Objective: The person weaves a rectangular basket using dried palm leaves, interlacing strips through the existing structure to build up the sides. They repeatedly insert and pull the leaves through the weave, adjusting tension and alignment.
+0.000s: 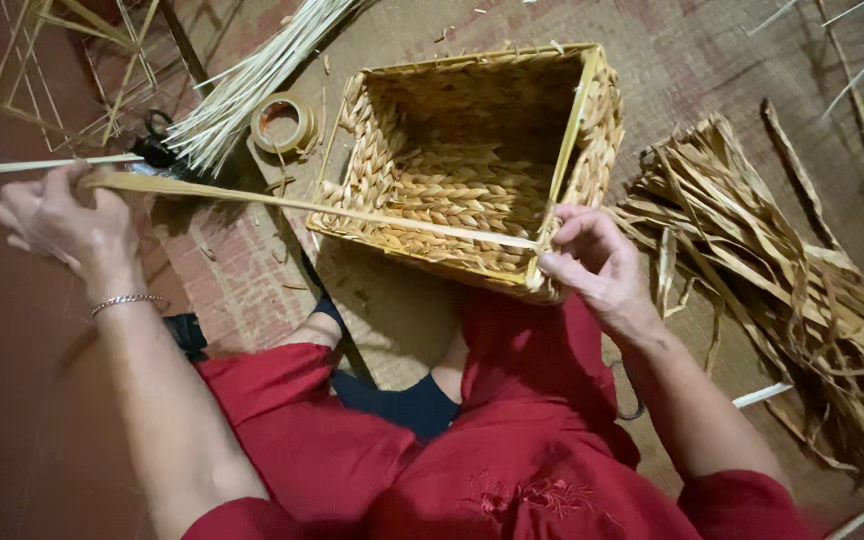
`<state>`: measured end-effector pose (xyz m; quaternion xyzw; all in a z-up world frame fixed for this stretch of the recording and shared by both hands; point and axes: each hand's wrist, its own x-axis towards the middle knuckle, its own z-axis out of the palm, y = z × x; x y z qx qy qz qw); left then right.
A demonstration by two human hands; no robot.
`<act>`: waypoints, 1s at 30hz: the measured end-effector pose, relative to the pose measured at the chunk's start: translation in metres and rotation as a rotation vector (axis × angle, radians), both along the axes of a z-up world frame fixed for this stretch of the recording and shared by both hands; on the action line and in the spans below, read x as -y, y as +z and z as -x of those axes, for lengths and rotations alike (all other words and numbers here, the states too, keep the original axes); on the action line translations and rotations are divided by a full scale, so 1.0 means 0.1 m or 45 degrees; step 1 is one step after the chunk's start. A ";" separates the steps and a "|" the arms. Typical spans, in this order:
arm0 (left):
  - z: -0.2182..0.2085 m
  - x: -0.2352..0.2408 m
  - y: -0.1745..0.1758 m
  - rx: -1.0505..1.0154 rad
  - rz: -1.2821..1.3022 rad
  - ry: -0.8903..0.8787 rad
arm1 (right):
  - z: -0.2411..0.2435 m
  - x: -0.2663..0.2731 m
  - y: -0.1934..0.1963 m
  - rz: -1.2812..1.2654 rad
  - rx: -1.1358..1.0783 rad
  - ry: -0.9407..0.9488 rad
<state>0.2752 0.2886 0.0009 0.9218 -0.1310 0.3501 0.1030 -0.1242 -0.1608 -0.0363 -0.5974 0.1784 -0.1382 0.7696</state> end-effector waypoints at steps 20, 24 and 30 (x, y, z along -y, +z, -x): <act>2.32 2.71 0.33 -2.032 0.913 -1.348 | -0.03 -0.03 0.12 0.258 -0.142 -0.079; 2.38 2.77 0.25 -1.815 0.675 -1.280 | -0.05 -0.03 0.11 0.176 -0.057 -0.056; 2.47 2.88 -0.01 -1.830 1.018 -1.250 | -0.04 -0.01 0.02 0.312 0.050 -0.038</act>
